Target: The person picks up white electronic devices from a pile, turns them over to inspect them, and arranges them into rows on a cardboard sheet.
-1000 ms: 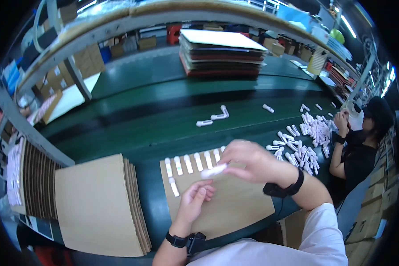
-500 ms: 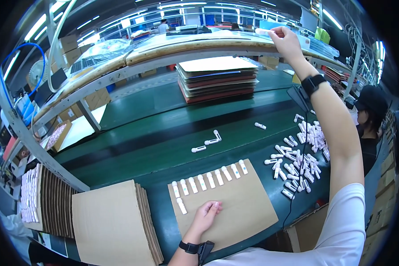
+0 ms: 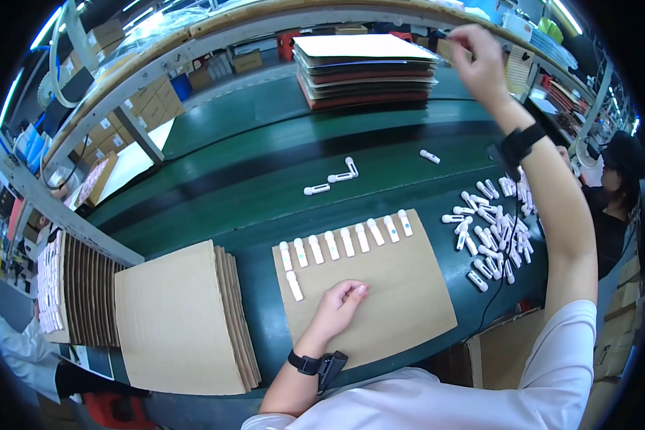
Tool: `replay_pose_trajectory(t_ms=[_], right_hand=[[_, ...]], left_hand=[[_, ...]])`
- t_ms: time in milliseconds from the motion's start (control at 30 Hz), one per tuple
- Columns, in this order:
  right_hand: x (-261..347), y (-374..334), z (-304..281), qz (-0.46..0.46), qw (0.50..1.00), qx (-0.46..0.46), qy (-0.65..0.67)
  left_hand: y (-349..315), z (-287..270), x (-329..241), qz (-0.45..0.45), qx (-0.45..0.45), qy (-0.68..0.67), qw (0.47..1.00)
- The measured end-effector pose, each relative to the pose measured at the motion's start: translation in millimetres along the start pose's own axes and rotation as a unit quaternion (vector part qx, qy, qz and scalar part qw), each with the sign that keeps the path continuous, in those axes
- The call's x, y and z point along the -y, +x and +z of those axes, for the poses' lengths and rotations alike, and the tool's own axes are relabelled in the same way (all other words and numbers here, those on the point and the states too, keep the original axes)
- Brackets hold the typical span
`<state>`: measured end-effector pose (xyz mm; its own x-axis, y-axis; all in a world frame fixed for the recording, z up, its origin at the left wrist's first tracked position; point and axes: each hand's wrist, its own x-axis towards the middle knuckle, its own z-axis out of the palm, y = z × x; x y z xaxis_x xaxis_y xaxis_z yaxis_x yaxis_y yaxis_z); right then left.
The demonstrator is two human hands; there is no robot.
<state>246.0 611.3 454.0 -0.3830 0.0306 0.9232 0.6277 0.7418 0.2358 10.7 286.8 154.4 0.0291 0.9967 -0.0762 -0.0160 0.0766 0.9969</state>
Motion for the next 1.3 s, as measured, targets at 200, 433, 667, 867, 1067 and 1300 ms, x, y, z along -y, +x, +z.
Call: replay_pose_trajectory(t_ms=[200, 433, 667, 867, 1067, 1300], right_hand=[[85.8, -83.9, 66.6, 0.055, 0.935, 0.337, 0.098], [151.5, -139.7, 165.5, 0.136, 0.778, 0.605, 0.101], [191.4, -152.8, 214.3, 0.190, 0.740, 0.631, 0.133], [157.4, -166.2, 215.9, 0.136, 0.738, 0.633, 0.192], [94.1, -157.1, 122.5, 0.148, 0.726, 0.649, 0.173], [36.9, -201.8, 13.4, 0.210, 0.684, 0.694, 0.079]], left_hand=[[0.0, 4.6, -64.0, 0.087, -0.025, 0.040, 0.995], [82.4, -56.6, -101.1, 0.069, -0.147, 0.152, 0.975], [146.8, -131.5, -62.0, -0.032, -0.256, 0.370, 0.893], [180.2, -123.5, -57.2, -0.097, -0.222, 0.546, 0.802], [189.1, -140.7, -57.3, -0.163, -0.172, 0.607, 0.758], [195.3, -147.0, -49.9, -0.114, -0.209, 0.608, 0.758]])
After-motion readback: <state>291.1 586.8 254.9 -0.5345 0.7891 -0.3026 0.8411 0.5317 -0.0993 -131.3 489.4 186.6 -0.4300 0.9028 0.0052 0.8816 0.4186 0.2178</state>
